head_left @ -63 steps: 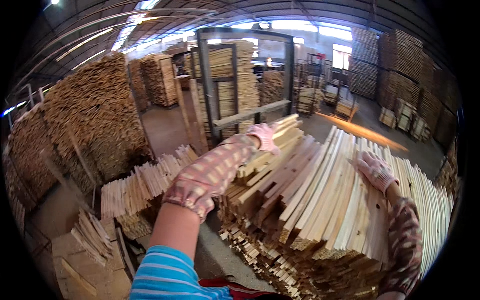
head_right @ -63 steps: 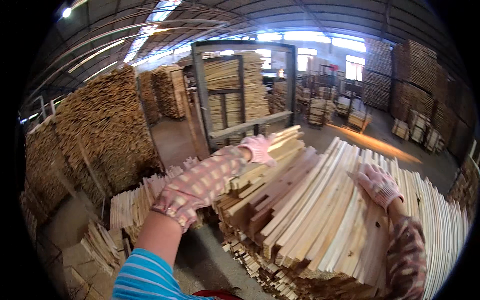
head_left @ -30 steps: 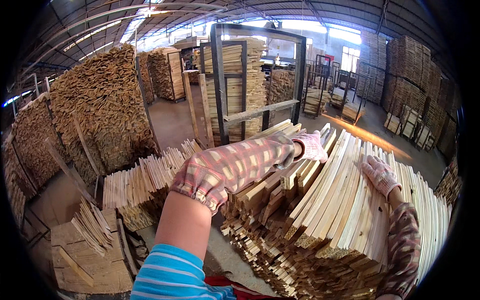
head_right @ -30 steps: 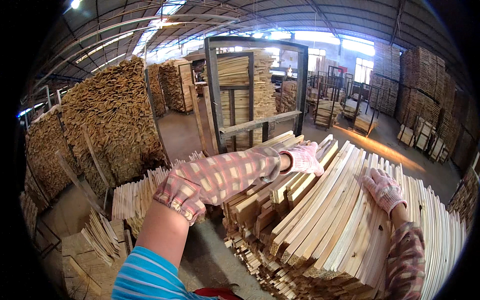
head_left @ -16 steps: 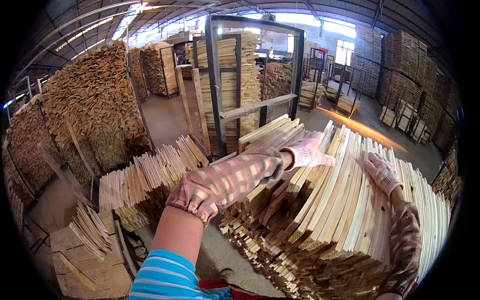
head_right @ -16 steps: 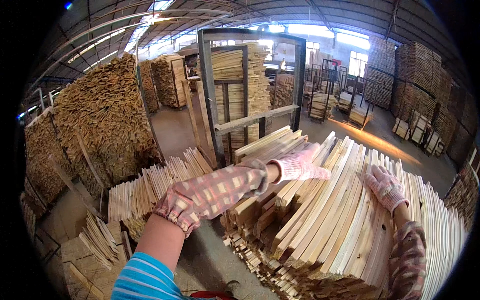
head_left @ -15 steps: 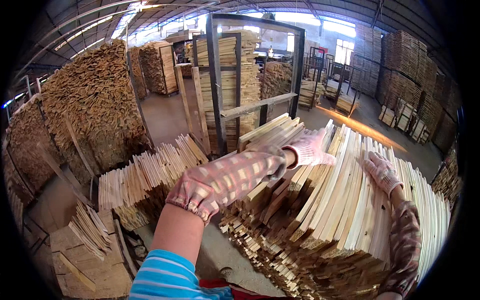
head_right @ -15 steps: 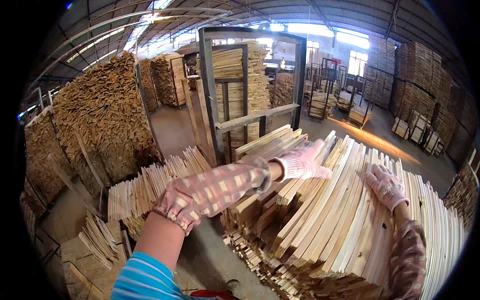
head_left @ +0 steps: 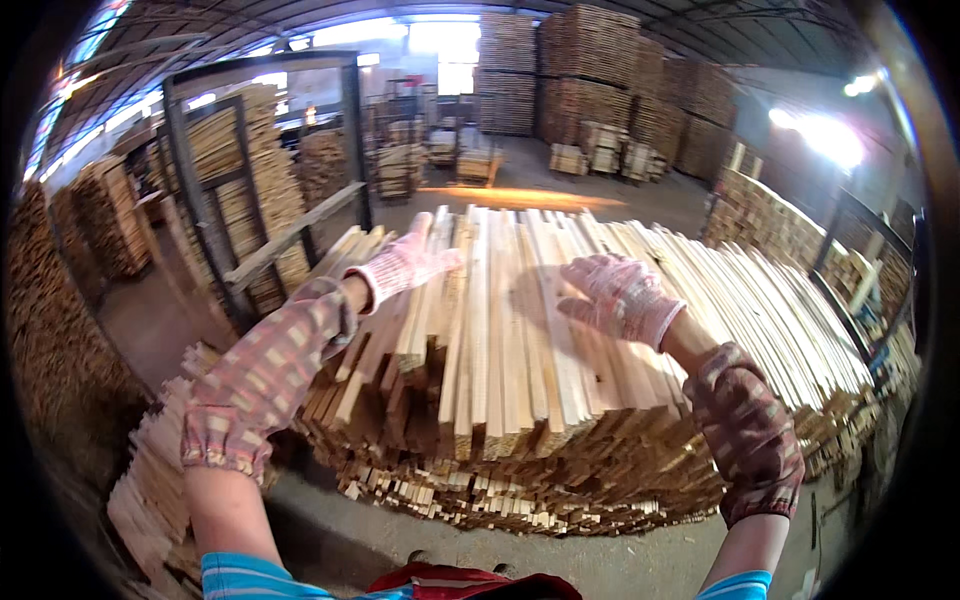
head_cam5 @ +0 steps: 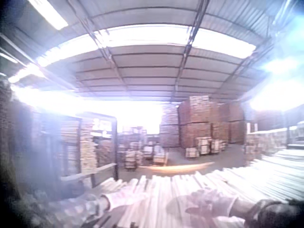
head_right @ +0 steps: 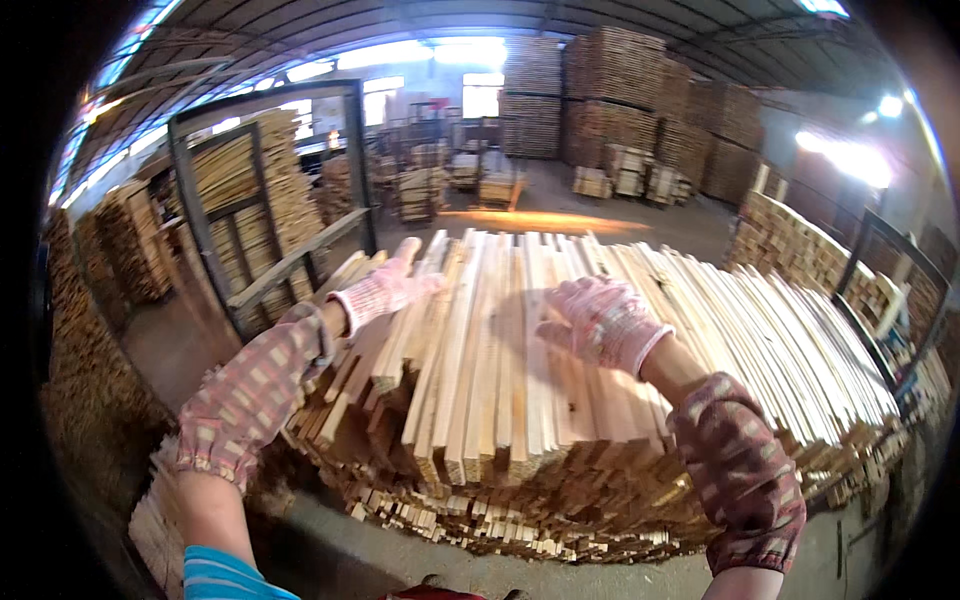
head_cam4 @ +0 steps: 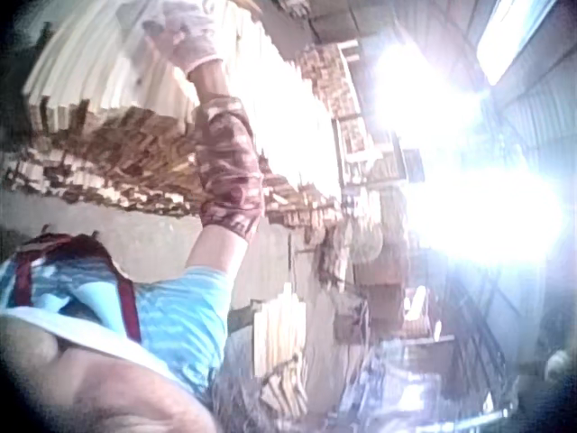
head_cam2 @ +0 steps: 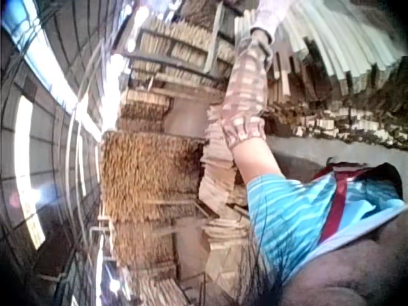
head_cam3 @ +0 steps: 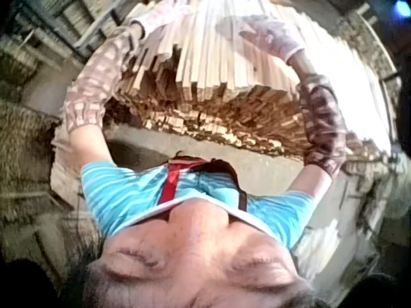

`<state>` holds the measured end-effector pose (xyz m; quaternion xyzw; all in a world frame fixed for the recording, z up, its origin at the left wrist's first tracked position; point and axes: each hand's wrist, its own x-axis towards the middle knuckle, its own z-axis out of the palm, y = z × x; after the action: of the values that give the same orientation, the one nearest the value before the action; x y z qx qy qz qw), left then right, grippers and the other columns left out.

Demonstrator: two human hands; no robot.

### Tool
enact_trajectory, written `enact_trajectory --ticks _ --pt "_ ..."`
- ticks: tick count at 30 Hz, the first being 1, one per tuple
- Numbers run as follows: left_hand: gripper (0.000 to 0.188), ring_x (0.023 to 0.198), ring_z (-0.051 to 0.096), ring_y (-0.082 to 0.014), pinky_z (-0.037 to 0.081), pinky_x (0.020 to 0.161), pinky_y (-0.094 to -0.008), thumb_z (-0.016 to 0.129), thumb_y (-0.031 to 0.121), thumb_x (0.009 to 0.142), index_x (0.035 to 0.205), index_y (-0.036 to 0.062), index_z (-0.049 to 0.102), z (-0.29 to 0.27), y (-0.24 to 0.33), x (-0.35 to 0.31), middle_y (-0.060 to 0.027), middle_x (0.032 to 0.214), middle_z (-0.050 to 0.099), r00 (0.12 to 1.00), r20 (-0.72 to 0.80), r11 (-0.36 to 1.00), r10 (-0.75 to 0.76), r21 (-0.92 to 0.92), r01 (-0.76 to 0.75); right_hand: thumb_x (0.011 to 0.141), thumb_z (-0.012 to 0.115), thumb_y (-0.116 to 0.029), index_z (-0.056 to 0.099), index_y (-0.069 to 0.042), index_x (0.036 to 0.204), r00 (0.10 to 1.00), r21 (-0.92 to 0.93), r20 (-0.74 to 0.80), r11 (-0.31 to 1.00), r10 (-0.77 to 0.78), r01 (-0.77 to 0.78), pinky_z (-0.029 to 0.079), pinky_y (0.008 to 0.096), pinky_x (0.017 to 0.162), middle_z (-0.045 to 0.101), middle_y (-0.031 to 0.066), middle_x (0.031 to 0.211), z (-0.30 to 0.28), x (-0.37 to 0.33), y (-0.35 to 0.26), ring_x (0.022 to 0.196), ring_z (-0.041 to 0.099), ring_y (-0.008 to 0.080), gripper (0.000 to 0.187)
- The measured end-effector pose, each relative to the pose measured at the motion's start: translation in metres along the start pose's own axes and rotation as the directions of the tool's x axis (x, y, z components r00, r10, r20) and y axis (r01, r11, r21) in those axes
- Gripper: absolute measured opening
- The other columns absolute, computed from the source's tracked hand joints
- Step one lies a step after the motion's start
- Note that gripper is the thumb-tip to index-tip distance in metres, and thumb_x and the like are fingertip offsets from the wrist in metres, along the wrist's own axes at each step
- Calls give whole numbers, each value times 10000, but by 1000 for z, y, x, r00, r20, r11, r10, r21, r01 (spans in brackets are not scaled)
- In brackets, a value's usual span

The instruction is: The person feeds wooden planks into a planer machine one by one to smooth their surfaces. After processing, the person stacks the finished planks into a neat pile on the floor. The person wears gloves and an apron while working in a workshop environment.

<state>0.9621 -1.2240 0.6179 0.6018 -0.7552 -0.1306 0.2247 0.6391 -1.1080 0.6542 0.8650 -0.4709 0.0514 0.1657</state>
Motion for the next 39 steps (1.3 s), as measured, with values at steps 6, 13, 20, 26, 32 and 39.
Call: enact_trajectory --ticks 6,13,20,26,32,39 --pt "997 1473 257 -317 248 1196 -364 733 484 806 1531 21 229 -10 38 11 -223 1575 269 888 -231 895 398 -113 -431 944 571 -316 485 -4 1373 900 8 -357 962 -251 271 491 393 1014 548 183 1359 -41 -96 -72 1186 578 317 537" --pt "842 1357 446 -314 357 1111 -391 699 477 834 1489 88 340 -5 -7 67 -202 1499 412 921 -249 954 300 70 -292 876 549 -279 578 -20 1107 700 189 -355 685 -620 703 360 545 1058 585 186 1205 -9 -90 -200 1168 557 334 349" --pt "776 1304 485 -269 375 1089 -375 679 315 850 1479 16 339 18 -4 68 -186 1427 484 982 -47 864 185 -468 -185 768 561 -198 527 -50 857 392 -328 -646 702 -655 631 450 405 850 524 107 965 88 27 -198 1004 550 255 176" --pt "768 1280 496 -261 381 1081 -376 682 279 844 1475 0 344 15 4 77 -177 1406 496 978 -78 881 192 -425 -207 685 626 -336 579 -110 693 134 -367 -665 478 -734 798 445 507 849 569 110 798 57 20 -165 838 565 323 230" --pt "761 1256 508 -253 387 1073 -376 684 242 839 1472 -16 349 21 45 69 -169 1385 509 966 -113 887 231 -385 -257 871 560 -324 611 -72 985 283 -359 -599 567 -749 741 424 532 955 598 128 1015 21 -37 -146 1005 567 328 281" --pt "754 1228 522 -244 393 1065 -377 687 199 833 1468 -35 355 -4 169 -10 -159 1360 523 855 -224 774 468 -362 -519 894 547 -273 595 -16 1070 455 -3 -851 870 -261 493 451 546 952 598 177 1037 19 -232 -101 1028 579 366 315"
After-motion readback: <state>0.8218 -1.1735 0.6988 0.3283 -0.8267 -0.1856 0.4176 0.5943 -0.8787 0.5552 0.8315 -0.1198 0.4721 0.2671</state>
